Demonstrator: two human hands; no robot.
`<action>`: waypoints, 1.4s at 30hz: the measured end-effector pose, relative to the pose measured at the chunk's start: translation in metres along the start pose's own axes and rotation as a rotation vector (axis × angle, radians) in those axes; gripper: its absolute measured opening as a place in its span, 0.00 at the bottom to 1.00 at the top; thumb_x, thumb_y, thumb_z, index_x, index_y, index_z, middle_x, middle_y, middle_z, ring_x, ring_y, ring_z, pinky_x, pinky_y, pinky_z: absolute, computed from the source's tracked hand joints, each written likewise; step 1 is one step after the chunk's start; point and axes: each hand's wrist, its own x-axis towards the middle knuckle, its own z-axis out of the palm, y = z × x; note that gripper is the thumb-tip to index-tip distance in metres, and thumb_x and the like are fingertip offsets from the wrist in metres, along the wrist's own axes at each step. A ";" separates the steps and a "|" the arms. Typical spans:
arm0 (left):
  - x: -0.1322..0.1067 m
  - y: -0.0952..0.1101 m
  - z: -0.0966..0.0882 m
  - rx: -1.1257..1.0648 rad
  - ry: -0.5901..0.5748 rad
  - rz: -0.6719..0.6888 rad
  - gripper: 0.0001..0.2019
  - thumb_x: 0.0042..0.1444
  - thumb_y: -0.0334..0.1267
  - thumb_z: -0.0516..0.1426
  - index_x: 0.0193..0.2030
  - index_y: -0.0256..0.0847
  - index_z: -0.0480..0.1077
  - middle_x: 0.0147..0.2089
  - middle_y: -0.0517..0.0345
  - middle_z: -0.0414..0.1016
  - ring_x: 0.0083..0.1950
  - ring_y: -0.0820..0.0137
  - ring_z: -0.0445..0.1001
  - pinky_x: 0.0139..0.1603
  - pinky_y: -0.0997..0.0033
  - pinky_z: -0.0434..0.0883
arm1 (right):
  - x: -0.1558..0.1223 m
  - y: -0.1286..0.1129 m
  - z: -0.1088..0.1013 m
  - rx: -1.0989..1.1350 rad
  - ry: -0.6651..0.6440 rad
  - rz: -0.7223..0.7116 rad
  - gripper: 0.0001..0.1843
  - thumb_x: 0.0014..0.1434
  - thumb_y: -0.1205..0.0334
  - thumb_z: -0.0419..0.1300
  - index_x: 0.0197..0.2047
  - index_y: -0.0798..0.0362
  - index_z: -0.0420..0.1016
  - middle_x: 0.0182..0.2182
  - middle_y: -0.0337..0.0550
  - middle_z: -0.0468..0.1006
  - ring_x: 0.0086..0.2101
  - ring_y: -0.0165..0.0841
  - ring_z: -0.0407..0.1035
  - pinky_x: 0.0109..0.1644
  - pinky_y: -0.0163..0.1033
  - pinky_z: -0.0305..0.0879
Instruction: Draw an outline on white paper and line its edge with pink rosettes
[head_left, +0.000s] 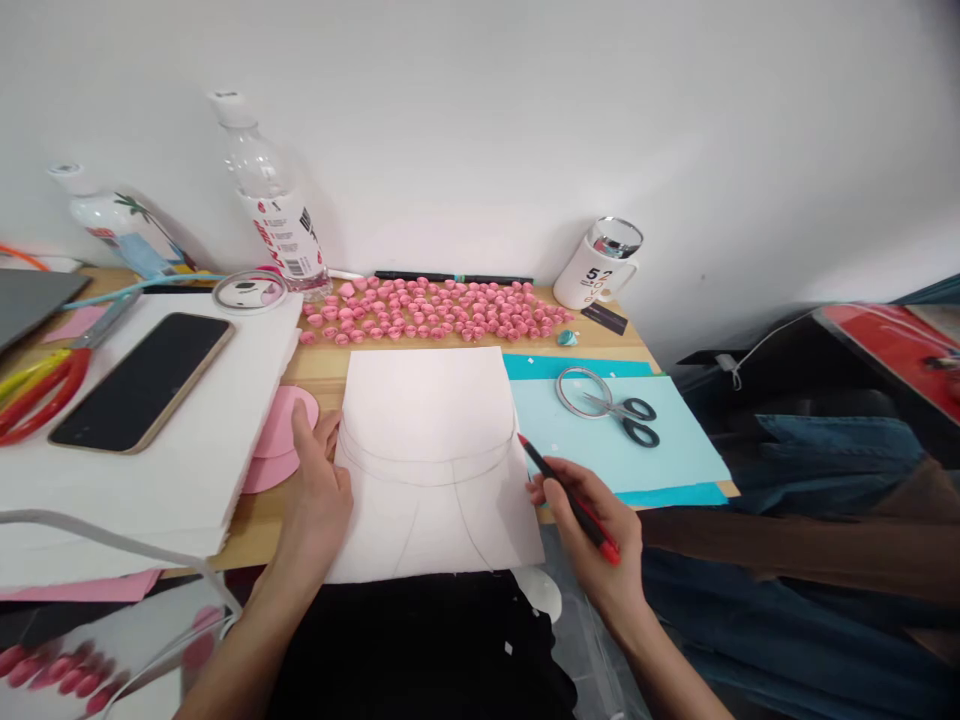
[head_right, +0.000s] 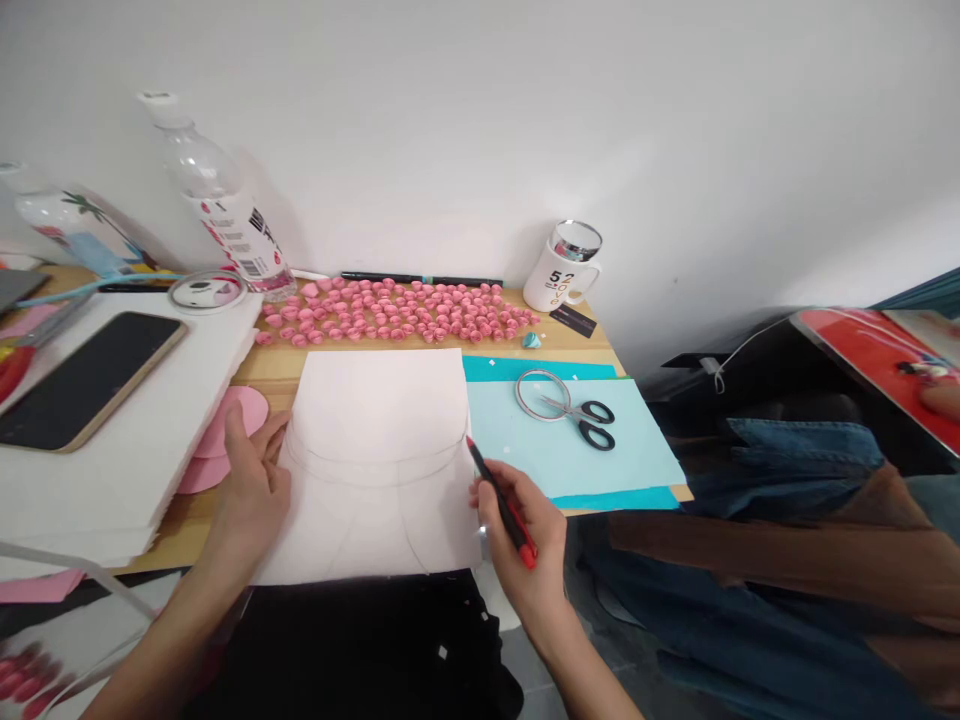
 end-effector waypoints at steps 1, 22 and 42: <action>0.000 0.000 0.000 0.009 0.000 0.003 0.46 0.47 0.16 0.46 0.69 0.42 0.28 0.64 0.42 0.61 0.64 0.63 0.62 0.63 0.54 0.61 | 0.005 0.002 0.001 0.001 0.016 -0.008 0.14 0.58 0.59 0.58 0.47 0.54 0.71 0.28 0.42 0.78 0.33 0.36 0.76 0.36 0.40 0.74; 0.000 -0.006 0.001 -0.019 -0.004 -0.019 0.45 0.47 0.16 0.44 0.69 0.43 0.28 0.65 0.43 0.59 0.65 0.62 0.60 0.62 0.50 0.60 | 0.002 0.012 0.004 -0.099 -0.059 -0.098 0.14 0.60 0.59 0.57 0.48 0.54 0.72 0.31 0.44 0.77 0.32 0.34 0.73 0.35 0.39 0.71; 0.001 0.001 -0.002 -0.158 0.058 0.127 0.39 0.53 0.22 0.46 0.69 0.38 0.31 0.61 0.39 0.63 0.62 0.62 0.64 0.62 0.49 0.60 | -0.024 0.019 0.019 -0.075 -0.117 -0.281 0.14 0.60 0.64 0.56 0.51 0.50 0.70 0.41 0.46 0.78 0.39 0.36 0.75 0.41 0.38 0.73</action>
